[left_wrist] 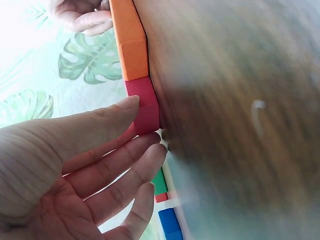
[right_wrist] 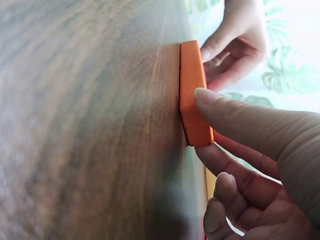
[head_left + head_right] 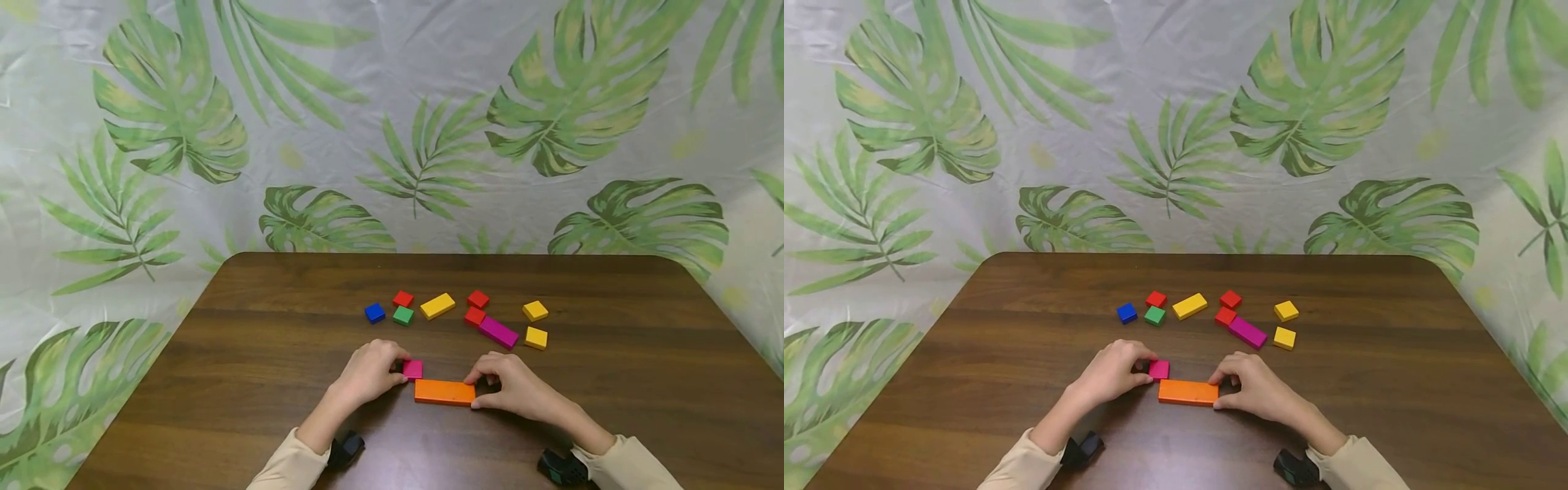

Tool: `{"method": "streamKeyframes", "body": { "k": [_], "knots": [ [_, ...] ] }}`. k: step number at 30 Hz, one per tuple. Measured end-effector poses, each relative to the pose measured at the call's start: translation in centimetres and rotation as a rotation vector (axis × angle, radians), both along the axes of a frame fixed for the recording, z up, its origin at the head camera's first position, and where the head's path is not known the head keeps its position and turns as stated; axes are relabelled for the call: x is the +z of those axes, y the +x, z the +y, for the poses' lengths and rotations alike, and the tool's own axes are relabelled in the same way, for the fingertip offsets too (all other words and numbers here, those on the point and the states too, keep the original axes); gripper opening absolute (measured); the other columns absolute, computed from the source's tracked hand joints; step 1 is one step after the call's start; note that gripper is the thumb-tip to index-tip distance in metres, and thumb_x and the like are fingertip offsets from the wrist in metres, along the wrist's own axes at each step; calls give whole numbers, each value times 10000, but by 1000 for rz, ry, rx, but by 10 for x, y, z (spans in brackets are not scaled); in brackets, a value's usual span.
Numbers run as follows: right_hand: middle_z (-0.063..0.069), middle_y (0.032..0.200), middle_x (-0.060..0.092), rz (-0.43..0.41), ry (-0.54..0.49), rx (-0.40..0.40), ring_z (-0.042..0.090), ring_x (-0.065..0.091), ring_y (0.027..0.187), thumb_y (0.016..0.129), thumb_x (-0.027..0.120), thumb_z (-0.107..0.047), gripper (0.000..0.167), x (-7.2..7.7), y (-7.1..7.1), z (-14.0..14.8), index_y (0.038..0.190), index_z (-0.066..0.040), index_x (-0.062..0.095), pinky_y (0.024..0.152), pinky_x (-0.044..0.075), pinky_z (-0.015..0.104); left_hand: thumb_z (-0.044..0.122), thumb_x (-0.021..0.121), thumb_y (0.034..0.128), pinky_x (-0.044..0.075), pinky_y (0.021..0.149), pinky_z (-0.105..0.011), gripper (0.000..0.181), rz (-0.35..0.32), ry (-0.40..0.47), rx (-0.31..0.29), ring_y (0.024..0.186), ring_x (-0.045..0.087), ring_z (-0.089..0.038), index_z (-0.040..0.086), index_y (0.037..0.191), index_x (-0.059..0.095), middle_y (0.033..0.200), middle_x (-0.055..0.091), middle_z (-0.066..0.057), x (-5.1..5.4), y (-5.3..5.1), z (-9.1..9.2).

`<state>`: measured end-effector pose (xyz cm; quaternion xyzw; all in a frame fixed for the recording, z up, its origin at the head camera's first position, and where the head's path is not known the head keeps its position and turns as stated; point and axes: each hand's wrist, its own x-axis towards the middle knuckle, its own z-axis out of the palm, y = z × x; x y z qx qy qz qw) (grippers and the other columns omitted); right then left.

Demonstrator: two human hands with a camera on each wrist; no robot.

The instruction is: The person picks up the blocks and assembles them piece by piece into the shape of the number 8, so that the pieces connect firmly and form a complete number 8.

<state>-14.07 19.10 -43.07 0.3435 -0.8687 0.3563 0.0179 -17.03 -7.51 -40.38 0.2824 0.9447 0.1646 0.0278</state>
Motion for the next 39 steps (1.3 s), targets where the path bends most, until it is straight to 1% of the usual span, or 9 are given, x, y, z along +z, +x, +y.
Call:
{"method": "streamKeyframes", "body": {
  "k": [7,14,19,22,25,30,39],
  "knots": [
    [-67,838,631,-60,-4,-10,10,463,707,740,782,-284,211,0,0,1,906,-189,691,625,425,175,193,757,777,414,588,-203,277,-12,13,-1,653,476,-58,115,1041,724,998,717,-23,0,0,-1],
    [-22,795,617,-134,-32,2,-4,452,657,741,782,-277,241,-2,-1,2,929,-162,684,580,415,167,182,759,773,420,593,-208,275,-11,10,1,646,466,-56,114,1037,724,1000,717,-25,1,1,-1],
    [-7,786,613,-143,-49,15,24,470,650,745,779,-278,237,-3,-3,2,929,-160,687,575,419,174,182,760,773,448,614,-220,273,-5,9,-3,667,490,-60,112,1035,726,1005,719,-28,1,1,-2],
    [-2,779,609,-138,-58,22,36,476,646,746,779,-273,225,-3,-4,2,916,-157,691,573,422,177,179,762,771,437,604,-209,274,-7,11,-4,657,483,-58,109,1034,726,996,719,-30,1,1,-2],
    [-2,773,604,-150,-58,23,19,469,642,745,781,-270,222,-4,-4,2,915,-156,693,571,420,173,180,762,769,409,586,-197,285,-20,17,2,637,464,-58,106,1042,721,988,713,-29,1,2,-3],
    [-10,768,597,-171,-52,23,2,460,641,746,779,-291,233,-6,-3,2,916,-158,692,570,412,163,185,769,762,430,612,-208,293,-25,18,1,678,497,-64,102,1039,719,985,711,-29,-2,4,-3],
    [-10,762,597,-148,-52,15,6,465,643,740,784,-286,232,-5,-5,4,910,-160,688,571,415,164,187,762,771,453,640,-217,272,-21,14,-7,709,518,-81,106,1027,723,972,707,-28,1,0,-2]
  ]
}}
